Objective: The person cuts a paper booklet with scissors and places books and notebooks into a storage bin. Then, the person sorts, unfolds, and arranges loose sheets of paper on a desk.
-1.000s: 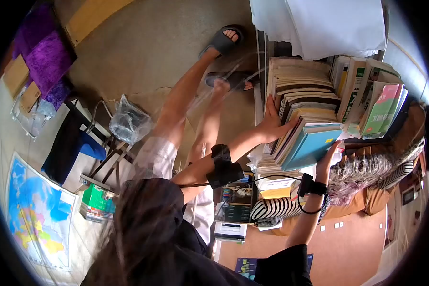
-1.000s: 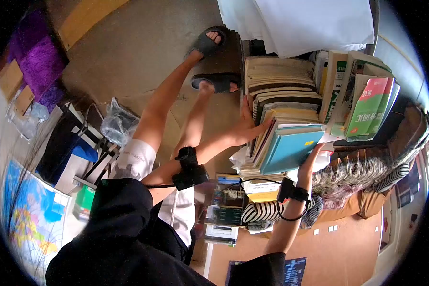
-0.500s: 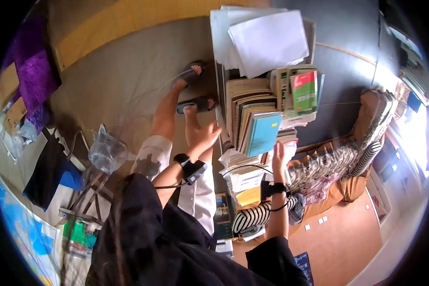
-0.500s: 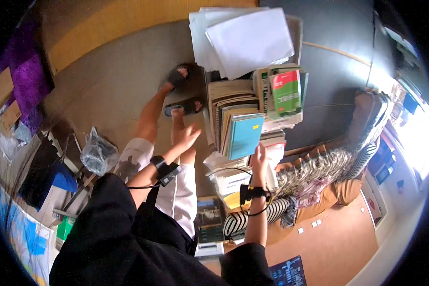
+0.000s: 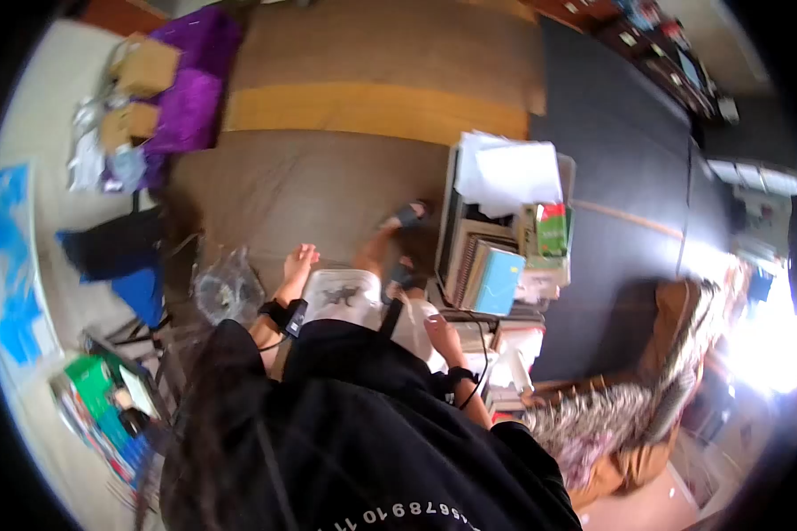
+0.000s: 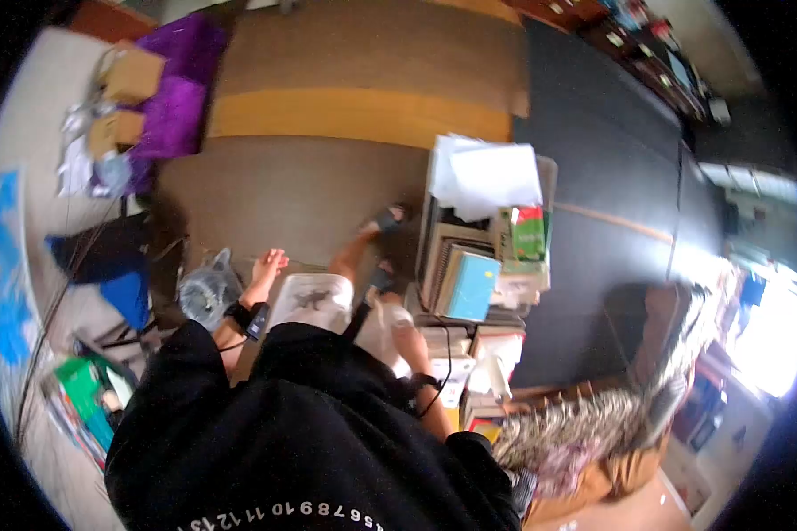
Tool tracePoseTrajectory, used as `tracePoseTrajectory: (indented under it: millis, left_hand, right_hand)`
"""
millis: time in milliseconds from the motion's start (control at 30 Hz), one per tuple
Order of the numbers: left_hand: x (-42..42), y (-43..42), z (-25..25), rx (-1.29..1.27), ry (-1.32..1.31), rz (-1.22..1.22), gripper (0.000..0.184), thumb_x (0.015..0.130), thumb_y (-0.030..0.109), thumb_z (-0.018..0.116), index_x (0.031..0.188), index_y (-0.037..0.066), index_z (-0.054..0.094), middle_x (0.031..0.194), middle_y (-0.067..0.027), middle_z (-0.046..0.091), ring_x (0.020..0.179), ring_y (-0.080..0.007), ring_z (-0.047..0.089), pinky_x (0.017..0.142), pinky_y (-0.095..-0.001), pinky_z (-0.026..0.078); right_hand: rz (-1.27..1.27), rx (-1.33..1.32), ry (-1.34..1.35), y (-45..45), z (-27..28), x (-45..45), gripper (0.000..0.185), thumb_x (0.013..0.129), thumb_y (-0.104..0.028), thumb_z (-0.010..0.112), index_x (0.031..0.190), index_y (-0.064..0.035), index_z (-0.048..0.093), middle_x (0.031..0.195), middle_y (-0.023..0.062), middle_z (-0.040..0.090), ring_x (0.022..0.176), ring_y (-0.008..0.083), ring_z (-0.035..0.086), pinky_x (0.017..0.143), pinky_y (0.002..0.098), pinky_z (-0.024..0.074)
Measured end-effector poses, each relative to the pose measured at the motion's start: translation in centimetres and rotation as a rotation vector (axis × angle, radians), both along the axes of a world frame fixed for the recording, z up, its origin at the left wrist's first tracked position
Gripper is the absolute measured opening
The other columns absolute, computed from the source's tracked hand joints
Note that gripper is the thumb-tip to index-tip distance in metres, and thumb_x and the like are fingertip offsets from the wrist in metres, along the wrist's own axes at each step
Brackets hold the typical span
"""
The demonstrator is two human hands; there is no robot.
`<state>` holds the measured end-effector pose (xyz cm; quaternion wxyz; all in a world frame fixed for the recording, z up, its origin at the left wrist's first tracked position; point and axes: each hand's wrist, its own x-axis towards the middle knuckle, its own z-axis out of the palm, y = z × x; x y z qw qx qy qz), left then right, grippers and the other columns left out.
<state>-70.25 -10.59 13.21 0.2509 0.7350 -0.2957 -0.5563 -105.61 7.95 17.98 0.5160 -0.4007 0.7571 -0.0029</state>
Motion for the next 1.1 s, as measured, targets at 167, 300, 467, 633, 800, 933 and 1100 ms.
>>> tracePoseTrajectory:
  millis: [167,300,467,633,800,933,1100]
  left_hand:
    - [9.4,16.7,5.2,0.099,-0.322,-0.059,0.036,0.089,0.035,0.053,0.096,0.001,0.064,0.095,-0.0171,0.066,0.088,-0.0293,0.063,0.077,-0.0359,0.05]
    - [9.6,32.8,7.8,0.241,-0.584,0.13,0.041,0.087,0.039,0.051,0.1,0.002,0.063,0.092,-0.0199,0.065,0.089,-0.0353,0.062,0.078,-0.0419,0.048]
    - [8.8,44.0,12.3,0.38,-0.5,0.517,0.041,0.081,0.039,0.055,0.092,0.0,0.064,0.087,-0.0205,0.066,0.084,-0.0355,0.063,0.072,-0.0426,0.048]
    - [7.2,56.0,4.6,0.623,-0.607,0.909,0.03,0.073,0.035,0.059,0.071,0.006,0.067,0.066,-0.0146,0.065,0.066,-0.0308,0.065,0.059,-0.0412,0.049]
    - [10.0,59.3,3.2,0.649,-0.394,1.075,0.031,0.071,0.039,0.064,0.069,0.008,0.068,0.07,-0.0133,0.067,0.066,-0.0293,0.066,0.061,-0.0392,0.051]
    - [15.5,60.5,0.0,0.579,-0.39,1.055,0.036,0.075,0.037,0.062,0.064,0.004,0.066,0.059,-0.0125,0.063,0.058,-0.0258,0.063,0.054,-0.0382,0.049]
    - [25.4,57.9,3.5,0.222,-0.325,1.174,0.034,0.084,0.033,0.055,0.096,0.002,0.061,0.083,-0.0144,0.066,0.074,-0.0292,0.064,0.068,-0.0352,0.051]
  right_hand:
    - [0.233,-0.307,-0.127,-1.3,-2.3,0.5,0.032,0.09,-0.032,0.05,0.099,-0.0034,0.06,0.094,0.0173,0.063,0.089,0.0293,0.06,0.075,0.0391,0.047]
    - [0.324,-0.174,-0.259,-5.7,6.2,1.8,0.038,0.091,-0.035,0.048,0.097,0.001,0.057,0.086,0.0205,0.062,0.075,0.0352,0.057,0.069,0.0445,0.0443]
    - [1.145,-0.196,0.065,-10.3,-0.5,-1.6,0.047,0.09,-0.039,0.043,0.081,0.0027,0.064,0.075,0.0243,0.062,0.076,0.041,0.061,0.073,0.0513,0.0445]
    - [1.474,-0.169,-0.05,-15.6,2.4,6.3,0.037,0.09,-0.033,0.047,0.08,0.0015,0.058,0.071,0.0185,0.061,0.063,0.033,0.059,0.056,0.0451,0.0451]
    - [1.297,-0.207,-0.192,-18.7,2.9,24.4,0.028,0.092,-0.029,0.049,0.082,-0.0035,0.054,0.064,0.0122,0.057,0.056,0.025,0.056,0.05,0.0389,0.0446]
    - [0.871,-0.049,-0.311,-18.2,5.1,39.2,0.023,0.093,-0.032,0.051,0.087,-0.0092,0.053,0.066,0.0017,0.058,0.056,0.0127,0.056,0.046,0.0273,0.0414]
    - [1.089,-0.176,-0.43,-15.9,8.3,52.0,0.026,0.092,-0.03,0.054,0.099,-0.0055,0.057,0.08,0.0053,0.064,0.073,0.013,0.062,0.056,0.0229,0.0459]
